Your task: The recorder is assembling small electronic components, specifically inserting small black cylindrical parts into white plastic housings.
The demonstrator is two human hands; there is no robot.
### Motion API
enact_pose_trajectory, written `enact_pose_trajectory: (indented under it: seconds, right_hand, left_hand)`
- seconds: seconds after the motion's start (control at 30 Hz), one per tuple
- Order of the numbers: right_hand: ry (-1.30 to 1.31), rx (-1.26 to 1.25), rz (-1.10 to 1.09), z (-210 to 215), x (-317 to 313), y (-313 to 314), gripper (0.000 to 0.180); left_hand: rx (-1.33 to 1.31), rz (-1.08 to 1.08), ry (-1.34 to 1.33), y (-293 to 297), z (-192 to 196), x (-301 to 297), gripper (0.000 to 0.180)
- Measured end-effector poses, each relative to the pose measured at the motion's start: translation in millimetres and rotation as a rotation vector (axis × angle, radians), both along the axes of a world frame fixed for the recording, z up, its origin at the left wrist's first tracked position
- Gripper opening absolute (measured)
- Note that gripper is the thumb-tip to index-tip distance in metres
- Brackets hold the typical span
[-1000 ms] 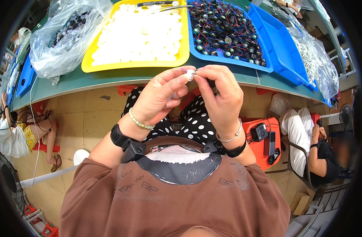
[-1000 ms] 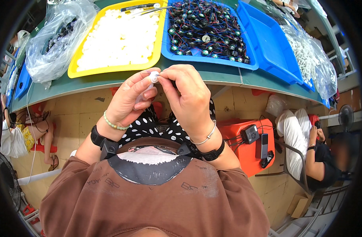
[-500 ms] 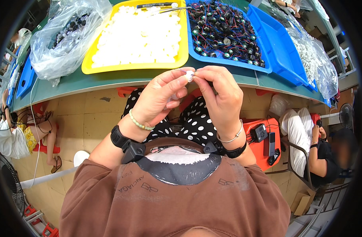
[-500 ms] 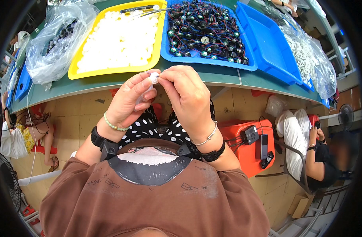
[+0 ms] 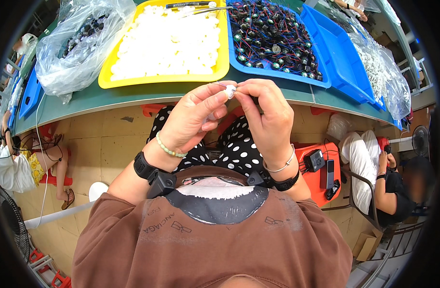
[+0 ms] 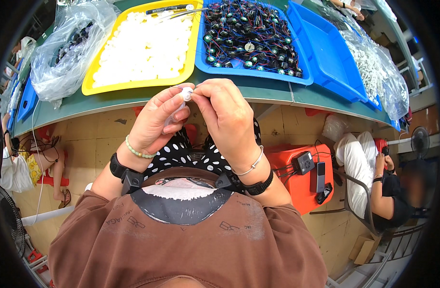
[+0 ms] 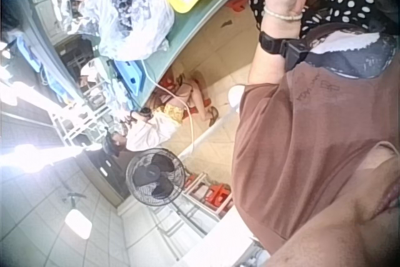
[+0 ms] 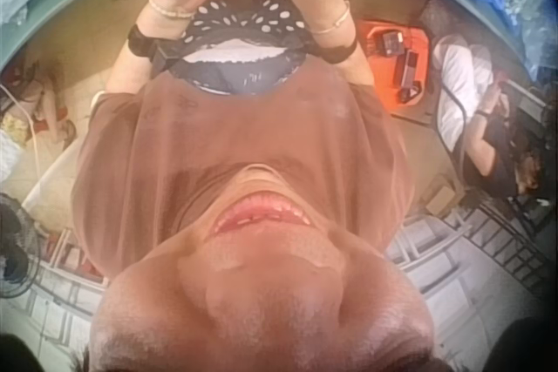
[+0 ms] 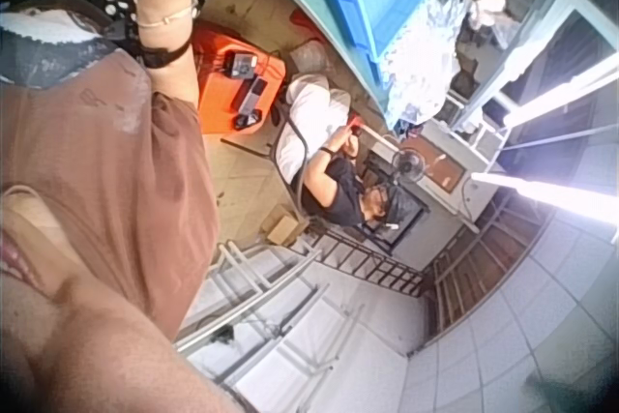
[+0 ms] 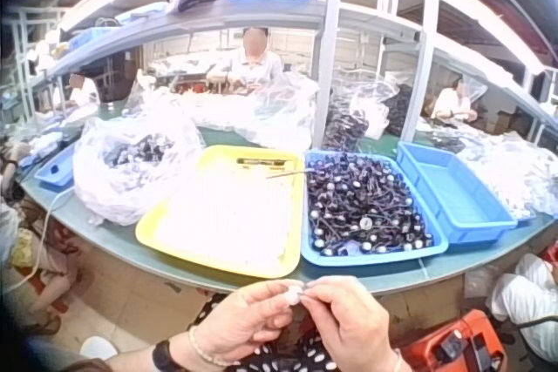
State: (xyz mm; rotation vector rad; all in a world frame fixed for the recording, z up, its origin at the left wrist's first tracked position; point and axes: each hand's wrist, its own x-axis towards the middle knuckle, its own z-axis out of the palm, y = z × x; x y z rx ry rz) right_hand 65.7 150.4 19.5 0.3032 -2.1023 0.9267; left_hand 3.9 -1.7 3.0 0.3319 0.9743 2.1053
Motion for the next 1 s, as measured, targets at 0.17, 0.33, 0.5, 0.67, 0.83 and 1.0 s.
enact_pose_trajectory:
  seconds: [0.17,0.33,0.5,0.67,0.83,1.0]
  right_hand:
    - [-0.007,-0.034,-0.012,-2.6,0.7,-2.5,0.013]
    - [0.012,0.046,0.004,-1.3,-1.8,1.8,0.012]
    - [-0.047,-0.079,0.004,1.0,-1.2,-4.4,0.013]
    - [0.000,0.023,0.045,-2.7,-3.8,4.2,0.017]
    - [-0.038,0.004,-0.034,1.4,0.4,-2.6,0.018]
    - [-0.075,-0.013,-0.066,-1.3,4.3,-3.9,0.018]
  left_hand:
    - [-0.014,0.001,0.003,0.1,2.7,0.5,0.027]
    - [-0.045,-0.005,0.043,1.4,1.7,0.2,0.026]
    - [0.010,-0.011,0.026,1.3,-1.0,-1.6,0.030]
    - [0.008,-0.034,0.049,1.6,1.0,-2.2,0.030]
    - [-0.002,-0.006,0.000,0.4,4.4,-2.1,0.027]
    - [0.033,0.000,-0.016,0.7,1.2,-2.2,0.027]
